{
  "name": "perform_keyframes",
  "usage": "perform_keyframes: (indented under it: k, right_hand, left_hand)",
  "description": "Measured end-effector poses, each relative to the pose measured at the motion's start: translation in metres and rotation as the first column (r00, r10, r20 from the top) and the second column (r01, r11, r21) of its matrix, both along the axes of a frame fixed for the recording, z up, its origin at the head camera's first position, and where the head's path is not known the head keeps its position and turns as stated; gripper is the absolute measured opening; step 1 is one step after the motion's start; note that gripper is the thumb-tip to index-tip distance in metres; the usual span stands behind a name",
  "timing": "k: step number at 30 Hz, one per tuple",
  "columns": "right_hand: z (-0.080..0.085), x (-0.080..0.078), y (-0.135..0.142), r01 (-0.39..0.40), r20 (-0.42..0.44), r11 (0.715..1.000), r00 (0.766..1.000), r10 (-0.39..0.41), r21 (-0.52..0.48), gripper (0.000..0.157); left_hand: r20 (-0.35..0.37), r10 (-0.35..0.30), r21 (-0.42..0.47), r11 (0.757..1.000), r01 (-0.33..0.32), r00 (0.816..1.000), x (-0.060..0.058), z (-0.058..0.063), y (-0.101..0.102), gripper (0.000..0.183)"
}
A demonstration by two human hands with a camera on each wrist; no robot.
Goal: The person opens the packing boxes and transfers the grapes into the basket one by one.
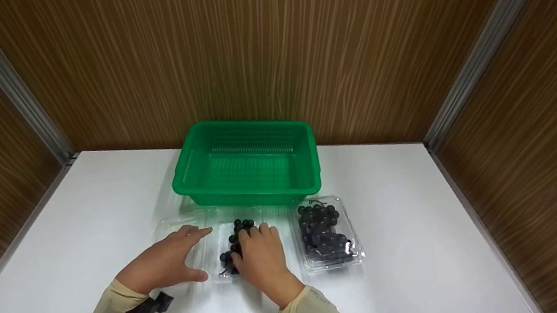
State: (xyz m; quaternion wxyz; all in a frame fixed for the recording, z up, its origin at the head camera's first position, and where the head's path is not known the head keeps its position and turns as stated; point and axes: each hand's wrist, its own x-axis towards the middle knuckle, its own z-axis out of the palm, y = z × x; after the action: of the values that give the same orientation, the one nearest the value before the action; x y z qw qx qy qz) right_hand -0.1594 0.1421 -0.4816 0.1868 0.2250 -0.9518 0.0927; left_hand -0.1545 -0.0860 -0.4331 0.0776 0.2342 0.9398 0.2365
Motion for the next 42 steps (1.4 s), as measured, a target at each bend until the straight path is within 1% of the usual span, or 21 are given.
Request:
perform_keyframes:
  k: [3,6,11,13,18,22,27,31,35,39,42]
  right_hand:
    - [-0.0020,-0.0005,0.0003,0.012,-0.024,1.000,1.000,-0.011,0.023,0.043]
    - [-0.0029,-0.0018,0.0003,0.014,-0.029,0.999,1.000,-0.013,0.031,0.039]
    - [-0.0028,-0.0025,0.0003,0.018,-0.020,0.999,1.000,-0.018,0.031,0.032]
    - [-0.0021,-0.0024,0.0011,0.027,-0.014,0.999,1.000,-0.027,0.030,0.032]
    - [0.0000,-0.0024,0.0038,0.047,0.013,0.999,0.999,-0.047,0.011,0.033]
    - [0.0012,-0.0031,0.0045,0.031,0.028,1.000,0.999,-0.031,-0.002,0.029]
    - [0.0011,-0.0043,0.0035,-0.001,0.035,1.000,0.999,0.000,0.020,0.028]
    - [-0.0002,-0.0047,0.0014,-0.021,0.005,0.999,1.000,0.021,0.035,0.028]
    - [-0.0015,-0.0049,-0.0025,-0.034,-0.034,0.997,0.999,0.036,0.069,0.027]
    - [-0.0010,-0.0049,-0.0042,-0.054,-0.051,0.996,0.997,0.058,0.078,0.026]
    - [-0.0005,-0.0045,-0.0046,-0.055,-0.050,0.995,0.997,0.059,0.081,0.024]
  left_hand:
    - [0.020,-0.014,-0.003,1.000,0.014,1.000,0.0004,0.0014,0.0012,0.088]
    - [0.029,-0.038,-0.008,0.999,0.038,0.999,0.0007,0.0014,0.0029,0.081]
    - [-0.010,-0.073,-0.027,0.997,0.072,0.997,0.0008,-0.0017,0.0059,0.070]
    - [-0.032,-0.081,-0.033,0.996,0.080,0.996,0.0005,-0.0029,0.0070,0.068]
    - [-0.049,-0.096,-0.021,0.995,0.095,0.994,-0.0005,-0.0035,0.0079,0.063]
    - [-0.050,-0.102,-0.013,0.995,0.101,0.994,-0.0010,-0.0021,0.0076,0.063]
    - [-0.044,-0.098,-0.011,0.995,0.098,0.994,-0.0018,-0.0018,0.0067,0.065]
    - [-0.046,-0.087,-0.025,0.996,0.086,0.995,-0.0026,-0.0048,0.0072,0.068]
    - [-0.050,-0.082,-0.043,0.996,0.080,0.995,-0.0012,-0.0053,0.0067,0.069]
    - [-0.052,-0.085,-0.047,0.995,0.083,0.995,0.0000,-0.0041,0.0052,0.070]
    - [-0.046,-0.083,-0.051,0.996,0.080,0.996,-0.0004,-0.0043,0.0047,0.071]
